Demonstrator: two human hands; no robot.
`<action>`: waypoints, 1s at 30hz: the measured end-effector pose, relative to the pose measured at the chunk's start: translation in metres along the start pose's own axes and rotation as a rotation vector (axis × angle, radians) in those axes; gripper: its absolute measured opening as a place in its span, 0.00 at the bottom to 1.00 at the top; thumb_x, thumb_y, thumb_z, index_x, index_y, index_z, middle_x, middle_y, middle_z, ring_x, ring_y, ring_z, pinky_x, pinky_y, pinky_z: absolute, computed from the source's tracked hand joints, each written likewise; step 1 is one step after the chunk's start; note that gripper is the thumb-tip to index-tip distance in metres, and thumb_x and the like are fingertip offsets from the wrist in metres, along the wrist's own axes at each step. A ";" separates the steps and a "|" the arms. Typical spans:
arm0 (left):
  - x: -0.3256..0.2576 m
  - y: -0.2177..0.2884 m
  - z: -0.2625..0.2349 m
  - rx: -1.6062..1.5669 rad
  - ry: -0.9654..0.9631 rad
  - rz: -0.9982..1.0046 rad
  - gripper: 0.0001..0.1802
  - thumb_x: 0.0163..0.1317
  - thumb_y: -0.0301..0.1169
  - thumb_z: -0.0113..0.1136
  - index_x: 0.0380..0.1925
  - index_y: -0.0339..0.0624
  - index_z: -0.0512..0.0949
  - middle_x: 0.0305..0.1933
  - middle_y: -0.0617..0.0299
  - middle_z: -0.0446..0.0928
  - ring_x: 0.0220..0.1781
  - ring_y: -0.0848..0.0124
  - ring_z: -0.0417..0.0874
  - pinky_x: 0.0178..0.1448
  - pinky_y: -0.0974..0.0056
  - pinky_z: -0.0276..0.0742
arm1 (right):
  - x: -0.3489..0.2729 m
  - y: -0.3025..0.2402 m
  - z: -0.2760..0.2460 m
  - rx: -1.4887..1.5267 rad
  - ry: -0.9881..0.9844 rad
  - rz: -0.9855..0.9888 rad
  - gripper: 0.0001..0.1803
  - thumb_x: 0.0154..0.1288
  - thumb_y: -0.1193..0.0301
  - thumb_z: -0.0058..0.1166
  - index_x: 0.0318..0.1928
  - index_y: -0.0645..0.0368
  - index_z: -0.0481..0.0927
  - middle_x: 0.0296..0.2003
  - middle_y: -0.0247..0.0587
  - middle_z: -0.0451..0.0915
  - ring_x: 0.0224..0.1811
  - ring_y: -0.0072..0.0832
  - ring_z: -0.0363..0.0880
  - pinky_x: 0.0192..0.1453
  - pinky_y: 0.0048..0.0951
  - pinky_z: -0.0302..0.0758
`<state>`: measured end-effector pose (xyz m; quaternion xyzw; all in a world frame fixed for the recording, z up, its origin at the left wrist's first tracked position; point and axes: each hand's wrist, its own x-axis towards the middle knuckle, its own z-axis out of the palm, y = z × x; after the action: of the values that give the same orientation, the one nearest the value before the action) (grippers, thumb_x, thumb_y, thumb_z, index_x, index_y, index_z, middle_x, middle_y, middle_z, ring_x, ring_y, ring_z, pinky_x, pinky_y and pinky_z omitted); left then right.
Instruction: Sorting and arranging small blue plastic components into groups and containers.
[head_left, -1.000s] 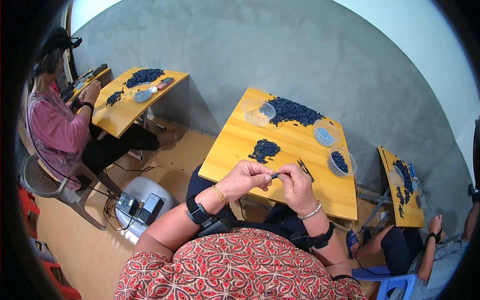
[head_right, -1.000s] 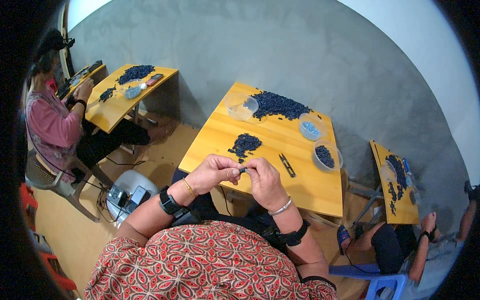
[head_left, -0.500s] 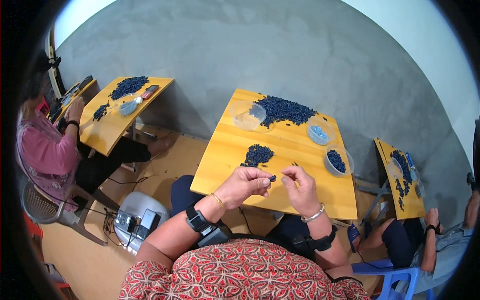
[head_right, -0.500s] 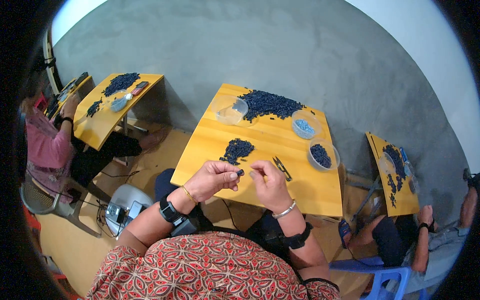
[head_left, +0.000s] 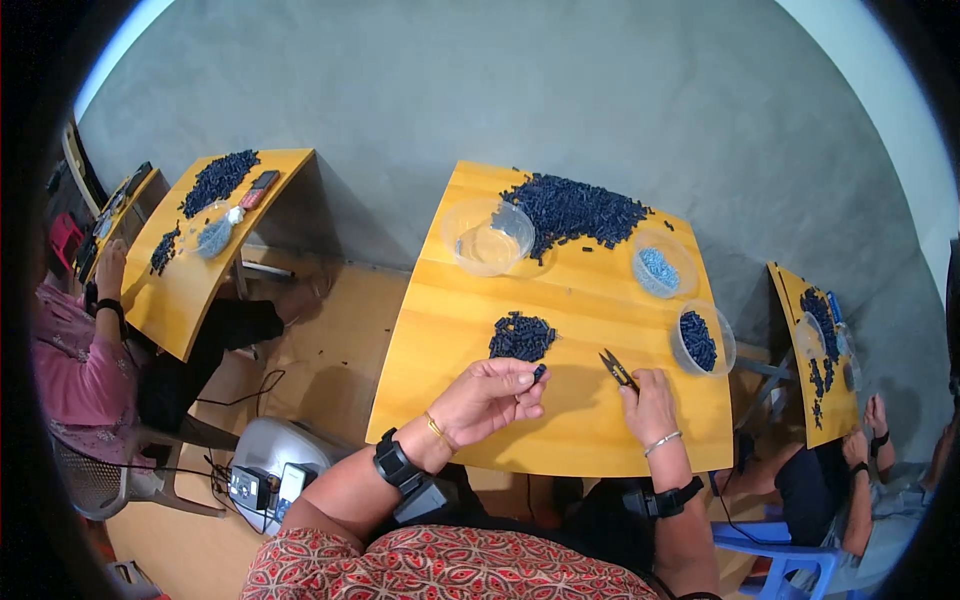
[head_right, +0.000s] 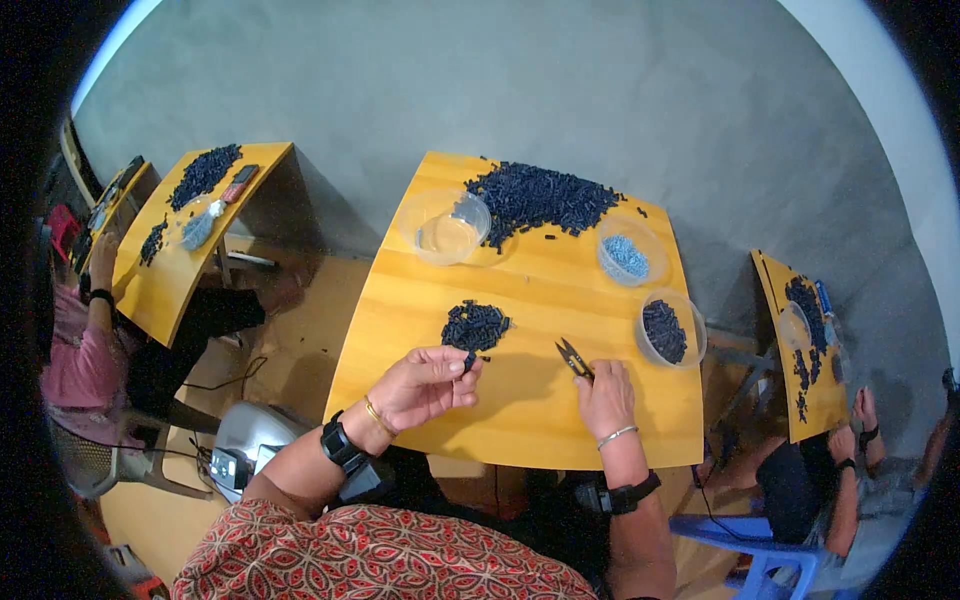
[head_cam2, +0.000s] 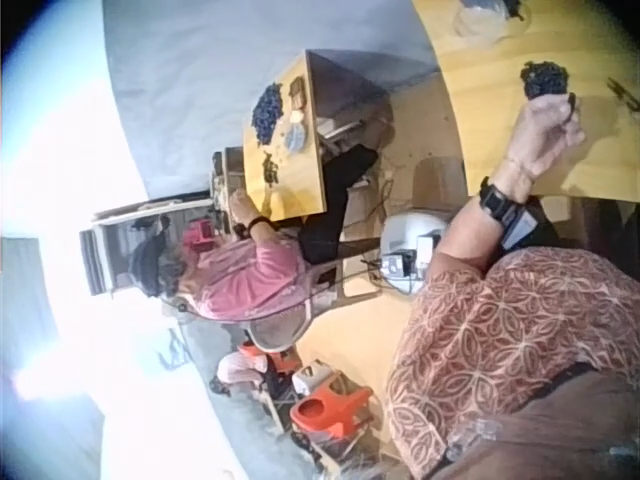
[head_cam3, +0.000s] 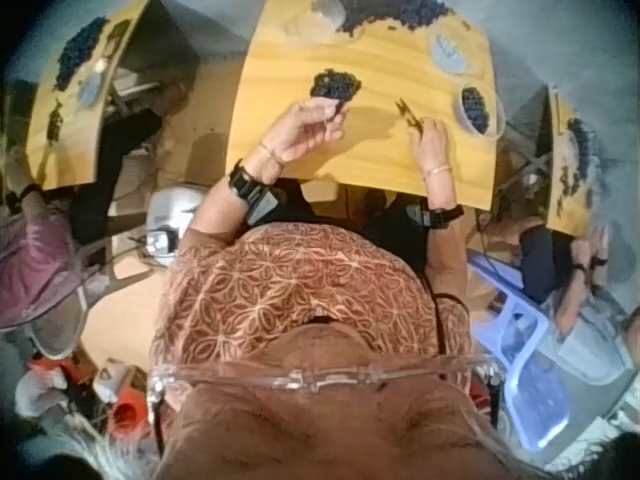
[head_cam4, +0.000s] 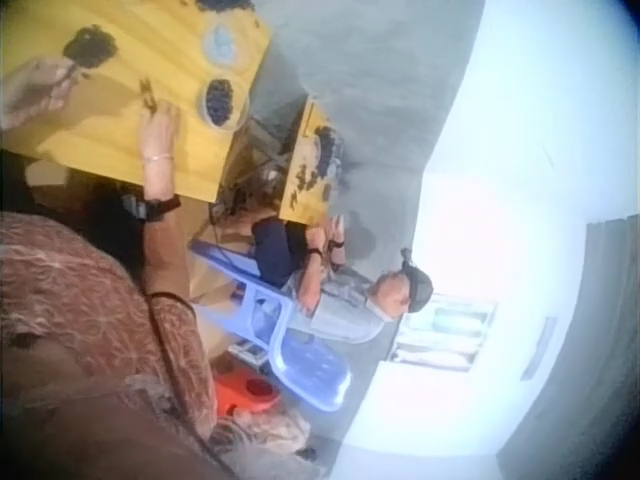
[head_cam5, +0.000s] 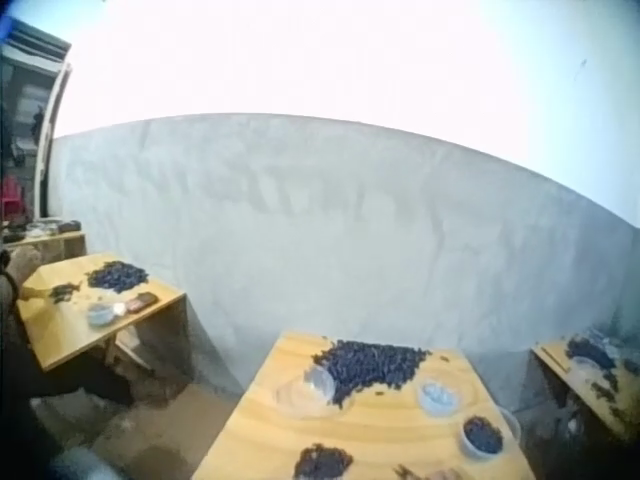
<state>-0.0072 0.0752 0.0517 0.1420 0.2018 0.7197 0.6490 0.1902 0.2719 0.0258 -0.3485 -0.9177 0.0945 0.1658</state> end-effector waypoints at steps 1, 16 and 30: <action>0.003 0.000 -0.001 0.011 0.004 0.004 0.09 0.59 0.27 0.53 0.38 0.35 0.77 0.34 0.60 0.75 0.34 0.71 0.75 0.43 0.63 0.74 | 0.002 -0.001 0.001 -0.024 -0.036 -0.009 0.13 0.49 0.72 0.56 0.36 0.63 0.71 0.36 0.51 0.70 0.42 0.46 0.69 0.44 0.41 0.68; -0.033 -0.018 0.047 0.052 0.040 0.146 0.10 0.60 0.31 0.51 0.37 0.36 0.74 0.30 0.64 0.73 0.31 0.75 0.72 0.42 0.64 0.70 | -0.008 0.003 0.003 0.000 -0.055 -0.161 0.12 0.51 0.74 0.52 0.34 0.65 0.65 0.30 0.55 0.70 0.36 0.50 0.71 0.40 0.44 0.69; -0.100 -0.039 0.075 0.095 -0.021 0.201 0.09 0.59 0.28 0.52 0.37 0.34 0.75 0.29 0.63 0.73 0.30 0.76 0.73 0.41 0.67 0.71 | -0.086 -0.088 -0.093 1.461 -0.147 0.112 0.16 0.49 0.81 0.43 0.41 0.61 0.64 0.18 0.34 0.67 0.17 0.17 0.62 0.19 0.18 0.59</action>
<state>0.0739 -0.0130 0.1050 0.1998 0.2137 0.7692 0.5681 0.2319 0.1543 0.1173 -0.1884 -0.6101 0.7134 0.2887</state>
